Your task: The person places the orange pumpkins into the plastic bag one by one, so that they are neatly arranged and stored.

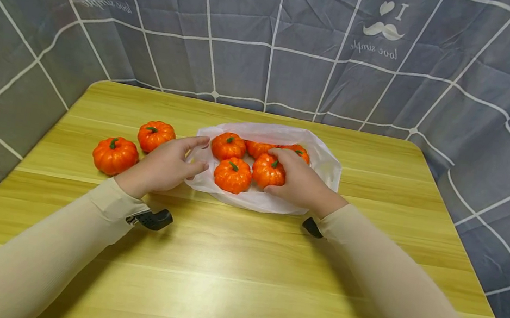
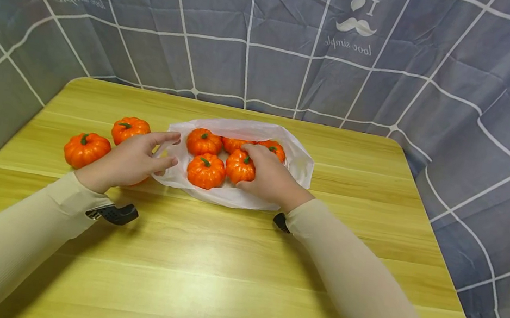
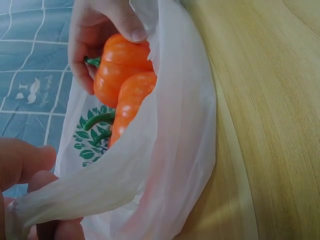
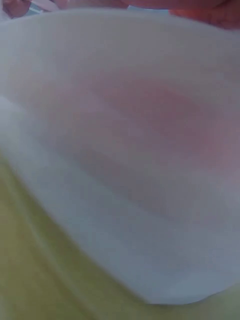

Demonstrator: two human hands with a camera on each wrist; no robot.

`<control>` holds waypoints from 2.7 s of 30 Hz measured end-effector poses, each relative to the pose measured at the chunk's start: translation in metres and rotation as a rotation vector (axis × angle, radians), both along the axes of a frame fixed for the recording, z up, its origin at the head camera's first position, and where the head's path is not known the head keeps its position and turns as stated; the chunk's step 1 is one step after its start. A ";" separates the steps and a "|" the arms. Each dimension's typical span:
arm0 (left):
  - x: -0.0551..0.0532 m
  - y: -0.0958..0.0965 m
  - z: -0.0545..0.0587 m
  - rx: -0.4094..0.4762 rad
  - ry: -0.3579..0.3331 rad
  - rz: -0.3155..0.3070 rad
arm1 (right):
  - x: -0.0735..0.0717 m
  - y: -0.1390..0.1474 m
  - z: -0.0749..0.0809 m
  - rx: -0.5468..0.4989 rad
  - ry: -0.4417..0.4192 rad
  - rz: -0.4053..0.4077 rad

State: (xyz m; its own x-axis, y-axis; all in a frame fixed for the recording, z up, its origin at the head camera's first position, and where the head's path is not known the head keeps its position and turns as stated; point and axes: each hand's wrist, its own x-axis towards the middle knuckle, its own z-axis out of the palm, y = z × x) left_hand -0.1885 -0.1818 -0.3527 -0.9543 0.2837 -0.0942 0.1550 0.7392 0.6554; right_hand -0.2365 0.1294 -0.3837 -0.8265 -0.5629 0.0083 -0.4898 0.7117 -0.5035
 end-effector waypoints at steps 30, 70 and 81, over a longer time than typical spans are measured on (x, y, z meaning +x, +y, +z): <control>-0.001 0.000 -0.002 0.012 -0.035 0.006 | 0.018 0.017 0.020 -0.024 0.245 -0.019; -0.004 -0.001 -0.003 -0.005 -0.058 -0.004 | 0.012 0.080 -0.016 0.340 0.132 -0.164; -0.005 -0.001 -0.005 -0.029 -0.057 -0.008 | 0.011 0.080 -0.015 0.152 0.110 -0.242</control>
State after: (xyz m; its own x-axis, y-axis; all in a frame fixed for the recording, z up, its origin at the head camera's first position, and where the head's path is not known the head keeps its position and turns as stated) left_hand -0.1935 -0.1829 -0.3575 -0.9449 0.2874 -0.1570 0.1235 0.7569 0.6418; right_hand -0.2257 0.2097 -0.3988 -0.9356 -0.3512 0.0359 -0.3422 0.8775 -0.3359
